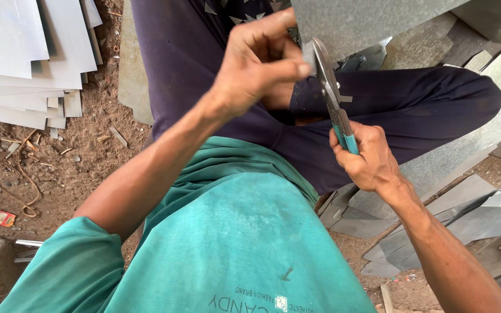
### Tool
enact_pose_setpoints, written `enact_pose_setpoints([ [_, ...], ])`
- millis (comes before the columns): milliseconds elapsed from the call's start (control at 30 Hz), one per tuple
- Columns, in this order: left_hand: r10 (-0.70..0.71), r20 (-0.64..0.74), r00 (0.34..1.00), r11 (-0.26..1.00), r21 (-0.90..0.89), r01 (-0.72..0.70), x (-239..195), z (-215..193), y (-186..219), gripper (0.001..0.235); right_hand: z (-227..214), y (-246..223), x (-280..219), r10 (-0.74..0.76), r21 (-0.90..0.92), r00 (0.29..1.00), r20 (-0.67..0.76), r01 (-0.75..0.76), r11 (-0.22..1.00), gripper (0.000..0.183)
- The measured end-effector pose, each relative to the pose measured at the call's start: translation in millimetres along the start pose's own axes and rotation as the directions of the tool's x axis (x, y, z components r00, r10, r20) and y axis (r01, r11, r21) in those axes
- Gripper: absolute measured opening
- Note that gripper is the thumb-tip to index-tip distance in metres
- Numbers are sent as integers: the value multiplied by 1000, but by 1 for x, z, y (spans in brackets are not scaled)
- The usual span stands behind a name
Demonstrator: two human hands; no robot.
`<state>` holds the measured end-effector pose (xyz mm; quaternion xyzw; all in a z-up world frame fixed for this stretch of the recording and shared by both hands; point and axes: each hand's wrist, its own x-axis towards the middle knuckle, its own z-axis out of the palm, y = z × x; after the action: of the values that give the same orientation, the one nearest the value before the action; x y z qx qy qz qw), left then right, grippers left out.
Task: The person sits cross-legged on the ground and uses tin snips to cut a large gray sheet into smaller pieces. The person repeatedly repositions the sheet and cuts along its edges, dropping the cut pieces onto the ground.
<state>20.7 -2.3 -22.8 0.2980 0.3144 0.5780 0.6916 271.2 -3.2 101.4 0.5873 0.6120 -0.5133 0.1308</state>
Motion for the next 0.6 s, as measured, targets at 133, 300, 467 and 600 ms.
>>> enact_pose_setpoints([
  [133,126,25,992,910,395,-125,6,-15,13,43,3,14,-12,-85,99,996,-42,88,991,19],
  [300,193,274,942,420,845,-332,28,-15,31,28,42,46,-37,46,291,994,-95,-17,957,15],
  [467,-187,95,978,926,349,144,58,9,33,34,89,58,-46,155,762,966,-205,58,645,25],
  [600,-65,76,995,956,291,40,73,76,-18,28,99,44,-30,123,918,966,-226,169,360,54],
])
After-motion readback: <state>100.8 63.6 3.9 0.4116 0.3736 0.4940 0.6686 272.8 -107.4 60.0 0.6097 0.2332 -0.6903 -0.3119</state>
